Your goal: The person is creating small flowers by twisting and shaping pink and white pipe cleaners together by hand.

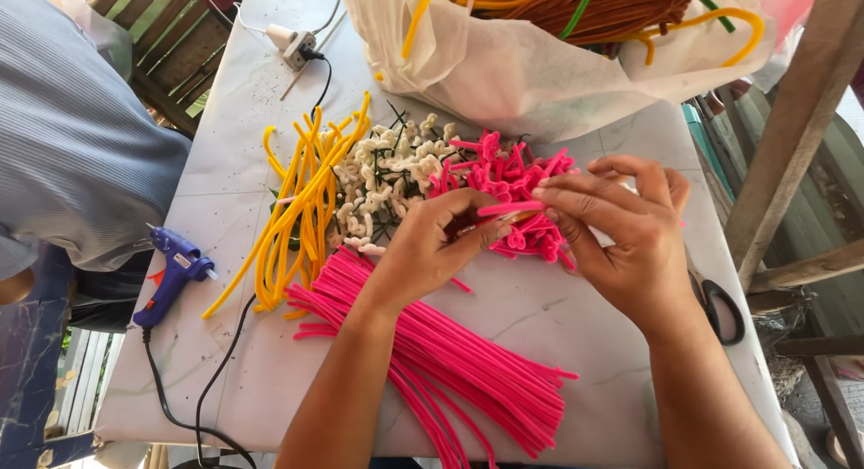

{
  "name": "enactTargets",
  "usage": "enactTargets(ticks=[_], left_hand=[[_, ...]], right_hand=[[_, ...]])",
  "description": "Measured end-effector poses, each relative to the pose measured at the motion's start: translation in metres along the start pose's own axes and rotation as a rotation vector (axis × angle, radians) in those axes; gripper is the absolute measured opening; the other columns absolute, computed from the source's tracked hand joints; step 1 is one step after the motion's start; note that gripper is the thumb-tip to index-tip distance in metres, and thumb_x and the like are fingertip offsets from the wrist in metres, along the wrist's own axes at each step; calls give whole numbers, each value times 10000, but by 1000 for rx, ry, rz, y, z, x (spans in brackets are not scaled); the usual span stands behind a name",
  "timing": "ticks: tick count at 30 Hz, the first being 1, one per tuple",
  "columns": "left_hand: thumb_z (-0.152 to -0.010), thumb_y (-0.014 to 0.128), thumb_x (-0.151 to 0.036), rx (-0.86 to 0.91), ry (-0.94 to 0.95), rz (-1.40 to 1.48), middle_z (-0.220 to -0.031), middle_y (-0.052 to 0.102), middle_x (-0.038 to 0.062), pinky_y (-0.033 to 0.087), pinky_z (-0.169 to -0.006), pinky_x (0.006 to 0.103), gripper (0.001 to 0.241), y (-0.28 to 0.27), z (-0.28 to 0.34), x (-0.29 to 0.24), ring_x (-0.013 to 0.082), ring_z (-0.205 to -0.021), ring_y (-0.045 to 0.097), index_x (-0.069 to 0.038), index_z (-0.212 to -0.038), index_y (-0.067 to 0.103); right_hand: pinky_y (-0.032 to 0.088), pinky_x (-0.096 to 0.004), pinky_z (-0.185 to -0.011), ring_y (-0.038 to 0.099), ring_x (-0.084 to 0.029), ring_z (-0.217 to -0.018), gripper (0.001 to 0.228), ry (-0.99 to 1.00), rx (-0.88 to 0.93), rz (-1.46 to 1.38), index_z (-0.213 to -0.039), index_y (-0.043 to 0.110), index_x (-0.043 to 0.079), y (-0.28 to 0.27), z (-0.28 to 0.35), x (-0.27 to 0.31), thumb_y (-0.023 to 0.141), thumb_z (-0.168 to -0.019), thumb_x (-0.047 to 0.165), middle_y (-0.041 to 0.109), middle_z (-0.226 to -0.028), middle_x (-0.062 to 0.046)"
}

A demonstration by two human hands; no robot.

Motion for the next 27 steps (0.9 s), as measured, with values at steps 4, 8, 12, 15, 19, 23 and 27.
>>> enactTargets(ticks=[4, 8, 12, 15, 19, 23, 27], left_hand=[[-976, 659, -310, -2, 28, -13, -873, 664, -16, 425, -585, 243, 278, 2, 0, 1, 58, -668, 511, -52, -1076, 670], [-968, 676, -285, 18, 111, 22, -945, 722, -2, 490, -716, 248, 234, -1, 2, -7, 64, -814, 615, -70, -1061, 673], [-1014, 616, -258, 34, 210, 14, -944, 725, 13, 511, -816, 276, 210, -3, 3, -9, 105, -869, 668, -58, -1056, 663], [-1021, 609, -236, -47, 261, -81, -748, 663, -6, 451, -637, 283, 213, -6, 4, -20, 86, -650, 564, -56, -969, 709], [-1031, 600, -198, -76, 260, -58, -663, 565, -16, 395, -557, 266, 228, -10, 6, -23, 60, -606, 470, -39, -927, 727], [-1024, 580, -235, 19, 225, -195, -871, 672, 33, 467, -663, 327, 226, -4, 5, -10, 165, -765, 611, -49, -1059, 704], [-1019, 544, -154, 89, 225, -338, -784, 678, 73, 427, -578, 413, 175, 2, 8, -18, 296, -711, 671, -59, -927, 659]], right_hand=[[266, -436, -1005, 636, -212, -1164, 175, -65, 60, 3, -1180, 766, 236, 15, 3, 2, 720, -1022, 179, 760, -1194, 74], [381, -405, -942, 667, -230, -1041, 182, -95, 98, -106, -1154, 762, 152, 22, 3, 2, 716, -998, 70, 762, -1097, 14], [439, -351, -826, 706, -222, -912, 199, -13, 168, -251, -1183, 746, 76, 25, 6, -3, 686, -996, 43, 779, -1045, -51], [546, -311, -831, 717, -191, -905, 235, 35, 226, -276, -1195, 751, 72, 21, 2, -1, 716, -963, 61, 784, -1048, -46], [571, -276, -849, 737, -167, -952, 222, 129, 213, -344, -1176, 745, 31, 18, 4, -7, 714, -958, 56, 782, -1086, -75], [544, -320, -819, 718, -200, -883, 169, 56, 237, -277, -1132, 748, 52, 22, 6, -7, 681, -978, 59, 769, -984, -62], [541, -342, -822, 737, -218, -927, 196, 44, 313, -251, -1156, 744, 88, 25, 7, -4, 664, -978, 93, 783, -1031, -50]])
Point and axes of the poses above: each hand's wrist, its own z-axis away from the middle knuckle, its own y-axis out of the palm, x = y × z, the point moved 6 cm from there along -z, towards the middle knuckle
